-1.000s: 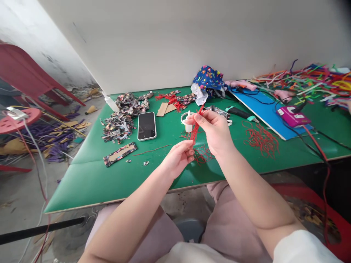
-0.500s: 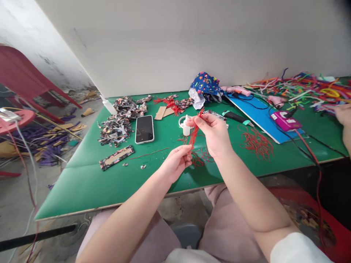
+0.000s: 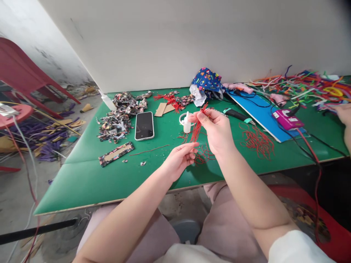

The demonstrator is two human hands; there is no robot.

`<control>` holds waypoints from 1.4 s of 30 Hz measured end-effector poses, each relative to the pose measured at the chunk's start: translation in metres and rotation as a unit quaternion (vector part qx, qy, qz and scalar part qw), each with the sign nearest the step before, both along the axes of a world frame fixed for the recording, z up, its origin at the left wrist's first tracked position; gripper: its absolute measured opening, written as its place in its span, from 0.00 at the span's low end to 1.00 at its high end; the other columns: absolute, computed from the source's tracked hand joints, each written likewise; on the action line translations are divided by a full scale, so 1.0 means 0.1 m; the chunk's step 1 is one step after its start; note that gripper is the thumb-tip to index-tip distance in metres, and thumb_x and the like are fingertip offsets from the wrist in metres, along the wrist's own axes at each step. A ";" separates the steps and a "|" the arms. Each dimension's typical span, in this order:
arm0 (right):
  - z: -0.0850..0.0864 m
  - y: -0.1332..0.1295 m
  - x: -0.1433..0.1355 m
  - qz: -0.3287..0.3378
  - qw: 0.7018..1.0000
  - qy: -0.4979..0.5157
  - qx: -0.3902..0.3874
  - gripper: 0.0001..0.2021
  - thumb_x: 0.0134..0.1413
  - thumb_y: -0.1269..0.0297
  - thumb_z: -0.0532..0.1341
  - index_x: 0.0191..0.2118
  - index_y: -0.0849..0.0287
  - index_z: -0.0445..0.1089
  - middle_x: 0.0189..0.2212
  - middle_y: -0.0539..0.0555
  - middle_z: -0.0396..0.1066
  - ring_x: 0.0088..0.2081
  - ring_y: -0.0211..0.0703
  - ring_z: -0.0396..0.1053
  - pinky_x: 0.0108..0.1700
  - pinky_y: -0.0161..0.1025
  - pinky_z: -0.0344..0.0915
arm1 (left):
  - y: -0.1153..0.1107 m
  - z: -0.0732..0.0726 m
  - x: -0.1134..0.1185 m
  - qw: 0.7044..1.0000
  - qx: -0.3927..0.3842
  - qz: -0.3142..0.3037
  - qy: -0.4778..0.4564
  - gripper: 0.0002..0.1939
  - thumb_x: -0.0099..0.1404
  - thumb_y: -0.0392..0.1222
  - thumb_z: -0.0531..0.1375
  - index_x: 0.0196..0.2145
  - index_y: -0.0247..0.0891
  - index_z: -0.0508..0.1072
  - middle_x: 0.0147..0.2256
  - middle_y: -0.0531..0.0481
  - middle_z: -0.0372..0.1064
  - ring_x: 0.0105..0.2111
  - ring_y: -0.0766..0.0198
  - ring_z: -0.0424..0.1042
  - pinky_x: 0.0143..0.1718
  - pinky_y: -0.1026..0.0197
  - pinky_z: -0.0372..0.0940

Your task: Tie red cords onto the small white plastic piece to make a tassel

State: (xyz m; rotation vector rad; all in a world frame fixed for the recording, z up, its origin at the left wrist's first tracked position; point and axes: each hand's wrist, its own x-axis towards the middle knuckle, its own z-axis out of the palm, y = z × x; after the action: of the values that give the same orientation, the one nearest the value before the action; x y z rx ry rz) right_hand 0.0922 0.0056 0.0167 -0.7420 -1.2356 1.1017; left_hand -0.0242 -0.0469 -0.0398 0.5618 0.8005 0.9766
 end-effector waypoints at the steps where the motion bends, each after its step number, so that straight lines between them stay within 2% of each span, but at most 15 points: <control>1: 0.00 0.00 -0.01 0.000 1.000 0.000 -0.002 0.08 0.49 0.57 0.62 0.29 0.56 0.70 0.26 0.48 0.75 0.33 0.38 0.75 0.45 0.40 0.68 | 0.00 0.01 0.01 1.000 -0.004 0.000 -0.011 0.15 0.54 0.44 0.64 0.38 0.34 0.75 0.27 0.53 0.64 0.24 0.76 0.62 0.24 0.71 0.58; 5: -0.02 -0.01 -0.03 0.000 1.000 -0.011 -0.015 0.09 0.48 0.55 0.62 0.29 0.56 0.70 0.27 0.48 0.75 0.34 0.39 0.75 0.45 0.41 0.68 | 0.00 0.02 0.04 0.999 -0.009 0.014 -0.038 0.16 0.53 0.46 0.64 0.37 0.35 0.74 0.25 0.55 0.63 0.22 0.77 0.60 0.23 0.72 0.57; 11: -0.02 -0.02 -0.05 0.000 1.000 -0.016 -0.011 0.10 0.47 0.55 0.63 0.28 0.56 0.70 0.27 0.48 0.75 0.35 0.39 0.74 0.44 0.40 0.68 | 0.01 0.00 0.06 0.999 -0.017 0.028 -0.036 0.12 0.51 0.45 0.66 0.30 0.34 0.71 0.22 0.57 0.61 0.20 0.77 0.59 0.21 0.72 0.54; 17: 0.00 -0.02 -0.02 -0.010 1.000 -0.017 -0.013 0.10 0.47 0.54 0.63 0.29 0.56 0.70 0.27 0.48 0.75 0.35 0.40 0.74 0.45 0.41 0.68 | -0.01 -0.01 0.07 1.000 -0.003 0.016 -0.025 0.13 0.50 0.46 0.66 0.29 0.34 0.71 0.22 0.57 0.61 0.20 0.77 0.59 0.21 0.71 0.54; 20: 0.00 0.00 0.00 -0.009 1.000 -0.009 -0.016 0.10 0.47 0.54 0.63 0.29 0.56 0.69 0.27 0.48 0.75 0.36 0.39 0.74 0.45 0.41 0.67 | 0.01 -0.03 0.06 1.000 0.008 0.008 0.013 0.15 0.51 0.49 0.65 0.30 0.34 0.72 0.22 0.55 0.62 0.20 0.76 0.60 0.21 0.70 0.54; 22: 0.00 0.01 0.01 -0.002 1.000 0.008 -0.025 0.10 0.46 0.55 0.64 0.29 0.55 0.69 0.27 0.47 0.75 0.36 0.39 0.74 0.45 0.41 0.68 | 0.03 -0.04 0.03 0.993 0.027 0.087 0.069 0.15 0.54 0.52 0.61 0.28 0.35 0.71 0.23 0.54 0.63 0.21 0.73 0.62 0.23 0.68 0.56; 24: 0.01 0.03 0.02 0.005 0.999 0.029 -0.046 0.10 0.45 0.55 0.65 0.29 0.55 0.69 0.28 0.46 0.74 0.35 0.38 0.74 0.44 0.41 0.68 | 0.06 -0.01 -0.01 0.964 0.087 0.218 0.124 0.15 0.58 0.52 0.57 0.27 0.37 0.69 0.26 0.53 0.67 0.27 0.70 0.67 0.29 0.67 0.60; 25: 0.01 0.03 0.03 0.009 0.997 0.038 -0.059 0.10 0.43 0.55 0.65 0.28 0.55 0.68 0.28 0.46 0.74 0.35 0.38 0.74 0.44 0.41 0.69 | 0.07 0.02 -0.03 0.946 0.131 0.260 0.141 0.13 0.59 0.50 0.56 0.28 0.38 0.69 0.29 0.52 0.69 0.32 0.68 0.69 0.34 0.66 0.61; 26: 0.01 0.04 0.03 0.013 0.996 0.047 -0.072 0.11 0.43 0.55 0.66 0.28 0.55 0.68 0.28 0.45 0.74 0.35 0.38 0.74 0.44 0.40 0.69 | 0.08 0.05 -0.05 0.937 0.172 0.265 0.148 0.10 0.59 0.48 0.56 0.31 0.39 0.69 0.34 0.51 0.70 0.38 0.67 0.70 0.39 0.65 0.62; 28: 0.00 0.05 0.03 0.028 0.994 0.061 -0.087 0.11 0.42 0.55 0.66 0.28 0.56 0.68 0.28 0.45 0.74 0.35 0.38 0.74 0.44 0.40 0.69 | 0.07 0.13 -0.05 0.948 0.216 0.189 0.135 0.11 0.58 0.44 0.59 0.39 0.39 0.69 0.38 0.49 0.72 0.44 0.64 0.69 0.45 0.63 0.60; 30: -0.02 0.05 0.03 0.045 0.992 0.067 -0.092 0.10 0.43 0.56 0.66 0.28 0.56 0.68 0.27 0.45 0.74 0.35 0.37 0.74 0.44 0.40 0.69 | 0.04 0.19 -0.02 0.963 0.211 0.127 0.111 0.23 0.54 0.40 0.63 0.48 0.41 0.64 0.39 0.48 0.73 0.42 0.63 0.71 0.45 0.61 0.61; 32: -0.04 0.06 0.02 0.049 0.993 0.060 -0.090 0.10 0.44 0.56 0.65 0.29 0.56 0.69 0.27 0.45 0.74 0.35 0.37 0.74 0.44 0.39 0.69 | 0.01 0.23 0.01 0.971 0.196 0.102 0.096 0.34 0.51 0.37 0.65 0.55 0.45 0.57 0.36 0.49 0.73 0.38 0.64 0.72 0.43 0.60 0.63; 34: -0.07 0.07 0.01 0.040 0.995 0.043 -0.086 0.10 0.45 0.56 0.64 0.29 0.55 0.68 0.27 0.45 0.74 0.36 0.38 0.74 0.43 0.40 0.69 | -0.01 0.24 0.03 0.973 0.191 0.091 0.091 0.41 0.51 0.35 0.65 0.59 0.47 0.51 0.33 0.51 0.73 0.34 0.64 0.73 0.40 0.60 0.65; 36: -0.09 0.08 0.01 0.034 0.996 0.031 -0.079 0.10 0.46 0.55 0.64 0.29 0.55 0.68 0.27 0.46 0.74 0.36 0.38 0.74 0.44 0.40 0.69 | -0.02 0.23 0.03 0.974 0.192 0.082 0.093 0.43 0.52 0.36 0.65 0.60 0.47 0.48 0.30 0.51 0.73 0.31 0.64 0.73 0.37 0.61 0.66; 42: -0.12 0.10 0.01 0.059 0.994 0.069 -0.067 0.08 0.46 0.58 0.64 0.28 0.56 0.68 0.26 0.45 0.74 0.33 0.37 0.75 0.43 0.39 0.69 | -0.03 0.24 0.02 0.977 0.181 0.060 0.097 0.36 0.58 0.42 0.60 0.60 0.45 0.49 0.29 0.49 0.73 0.28 0.61 0.75 0.30 0.60 0.67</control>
State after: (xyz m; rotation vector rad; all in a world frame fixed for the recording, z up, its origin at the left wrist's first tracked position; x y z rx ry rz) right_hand 0.0931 0.0160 0.0048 -0.6874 -1.1068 1.3206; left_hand -0.0219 -0.0502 -0.0159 0.9441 0.8417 1.2033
